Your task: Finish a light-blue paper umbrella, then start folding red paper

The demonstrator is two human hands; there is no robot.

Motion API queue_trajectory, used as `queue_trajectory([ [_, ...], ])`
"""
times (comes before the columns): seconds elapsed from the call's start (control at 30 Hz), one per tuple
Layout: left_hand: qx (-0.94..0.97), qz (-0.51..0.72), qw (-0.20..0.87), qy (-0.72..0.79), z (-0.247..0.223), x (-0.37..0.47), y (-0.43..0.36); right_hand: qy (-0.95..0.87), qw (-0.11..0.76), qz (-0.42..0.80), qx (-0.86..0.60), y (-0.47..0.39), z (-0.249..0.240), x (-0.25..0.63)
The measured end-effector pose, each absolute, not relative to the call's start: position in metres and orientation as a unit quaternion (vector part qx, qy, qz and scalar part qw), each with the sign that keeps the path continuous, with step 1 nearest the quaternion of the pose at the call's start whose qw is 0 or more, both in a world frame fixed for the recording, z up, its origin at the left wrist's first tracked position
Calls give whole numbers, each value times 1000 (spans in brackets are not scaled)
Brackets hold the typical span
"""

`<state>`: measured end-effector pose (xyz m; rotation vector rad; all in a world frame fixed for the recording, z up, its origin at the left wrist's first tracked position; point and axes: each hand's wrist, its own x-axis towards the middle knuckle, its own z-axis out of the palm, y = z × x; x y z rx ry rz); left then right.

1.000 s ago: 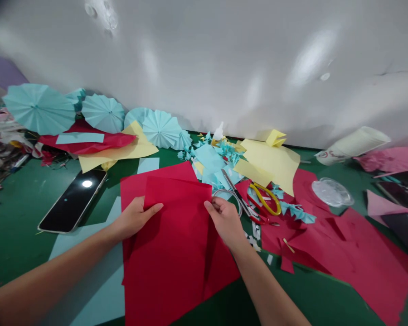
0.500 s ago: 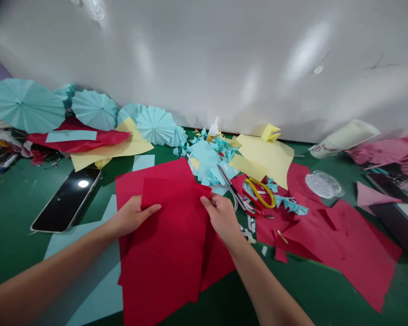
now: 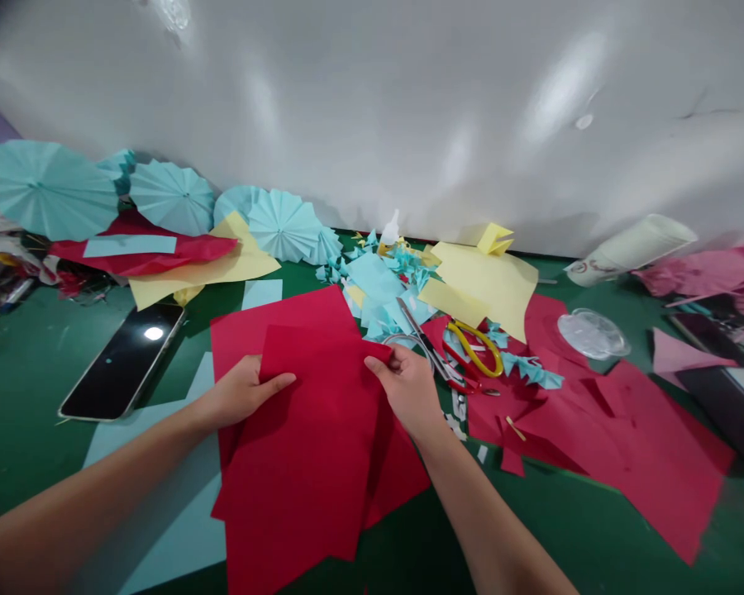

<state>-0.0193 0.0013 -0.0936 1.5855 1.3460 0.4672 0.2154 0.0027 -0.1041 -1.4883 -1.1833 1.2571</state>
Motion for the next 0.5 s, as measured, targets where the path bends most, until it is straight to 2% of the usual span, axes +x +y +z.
queue_trajectory([
  [0.5,673,202,435,563,-98,-17,0,-468,474,454,-591,2,-110,215],
])
